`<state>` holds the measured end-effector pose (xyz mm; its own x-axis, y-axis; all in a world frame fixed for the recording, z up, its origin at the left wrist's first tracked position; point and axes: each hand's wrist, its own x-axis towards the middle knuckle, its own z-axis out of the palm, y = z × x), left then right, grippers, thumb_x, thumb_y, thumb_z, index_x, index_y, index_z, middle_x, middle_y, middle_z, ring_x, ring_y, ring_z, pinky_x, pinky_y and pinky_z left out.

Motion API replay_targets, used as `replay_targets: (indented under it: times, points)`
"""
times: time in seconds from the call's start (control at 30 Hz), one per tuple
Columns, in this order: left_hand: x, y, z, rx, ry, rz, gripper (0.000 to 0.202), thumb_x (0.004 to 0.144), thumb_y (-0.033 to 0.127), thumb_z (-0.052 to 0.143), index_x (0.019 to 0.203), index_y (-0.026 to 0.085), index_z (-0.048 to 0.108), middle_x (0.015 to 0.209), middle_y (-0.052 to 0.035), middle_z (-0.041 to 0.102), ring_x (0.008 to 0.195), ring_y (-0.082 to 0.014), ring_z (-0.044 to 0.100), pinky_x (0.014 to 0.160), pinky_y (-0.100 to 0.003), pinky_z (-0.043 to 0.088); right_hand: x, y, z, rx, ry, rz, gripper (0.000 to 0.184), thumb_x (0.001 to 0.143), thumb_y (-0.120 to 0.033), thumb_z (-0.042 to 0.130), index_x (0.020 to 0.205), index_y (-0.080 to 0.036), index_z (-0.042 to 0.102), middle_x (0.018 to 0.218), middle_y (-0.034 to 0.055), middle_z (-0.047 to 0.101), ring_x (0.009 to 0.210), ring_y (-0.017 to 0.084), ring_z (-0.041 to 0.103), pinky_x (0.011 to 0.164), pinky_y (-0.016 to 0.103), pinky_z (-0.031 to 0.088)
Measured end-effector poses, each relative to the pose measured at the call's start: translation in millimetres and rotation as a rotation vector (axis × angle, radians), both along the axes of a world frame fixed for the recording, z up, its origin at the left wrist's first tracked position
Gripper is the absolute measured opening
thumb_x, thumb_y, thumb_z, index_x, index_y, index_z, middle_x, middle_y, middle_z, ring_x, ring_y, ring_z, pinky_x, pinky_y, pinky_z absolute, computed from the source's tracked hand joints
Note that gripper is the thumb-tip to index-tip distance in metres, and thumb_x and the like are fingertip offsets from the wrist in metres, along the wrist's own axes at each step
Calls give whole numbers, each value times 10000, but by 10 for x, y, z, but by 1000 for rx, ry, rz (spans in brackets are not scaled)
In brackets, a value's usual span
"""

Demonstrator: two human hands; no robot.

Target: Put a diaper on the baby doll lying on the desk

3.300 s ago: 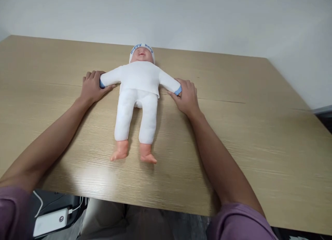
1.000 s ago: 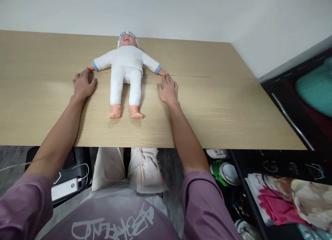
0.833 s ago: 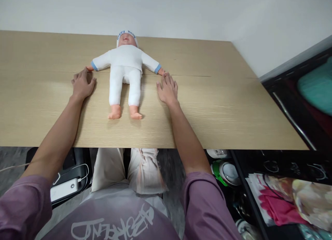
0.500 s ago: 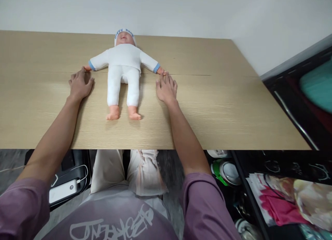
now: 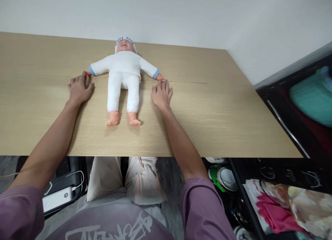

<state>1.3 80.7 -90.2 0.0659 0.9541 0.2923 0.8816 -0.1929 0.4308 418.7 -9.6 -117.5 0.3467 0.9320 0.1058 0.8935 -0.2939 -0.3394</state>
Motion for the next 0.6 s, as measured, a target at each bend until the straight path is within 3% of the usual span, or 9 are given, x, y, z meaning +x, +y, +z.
replay_targets:
  times: [0.13, 0.3, 0.43, 0.6]
  points:
    - [11, 0, 5, -23, -2, 2, 893, 1026, 694, 484, 1807, 264, 430, 1802, -192, 517, 1652, -525, 394, 1321, -780, 287, 28, 38, -26, 18, 4, 17, 765, 1188, -461, 210, 1882, -141, 230, 1946, 192, 248, 1832, 341, 208, 1459, 703, 176]
    - [27, -30, 45, -61, -48, -13, 884, 1041, 601, 553, 1813, 201, 393, 1795, -257, 472, 1667, -545, 347, 1324, -791, 212, 2, 132, -56, 22, -2, -39, 757, 1189, -440, 275, 1868, -107, 253, 1946, 231, 216, 1819, 343, 216, 1446, 702, 153]
    - [15, -7, 21, -51, -67, -15, 883, 1027, 595, 563, 1812, 224, 403, 1778, -246, 486, 1661, -545, 327, 1311, -786, 214, -16, 178, -52, 38, -15, -61, 768, 1180, -435, 335, 1865, -96, 252, 1935, 252, 239, 1802, 363, 246, 1437, 702, 173]
    - [-30, 42, -87, 5, -165, -116, 888, 1021, 632, 583, 1808, 253, 420, 1699, -234, 568, 1693, -510, 263, 1315, -752, 239, 1, 144, -60, 27, -18, -73, 815, 1163, -447, 379, 1861, -56, 224, 1930, 266, 245, 1805, 365, 240, 1455, 651, 170]
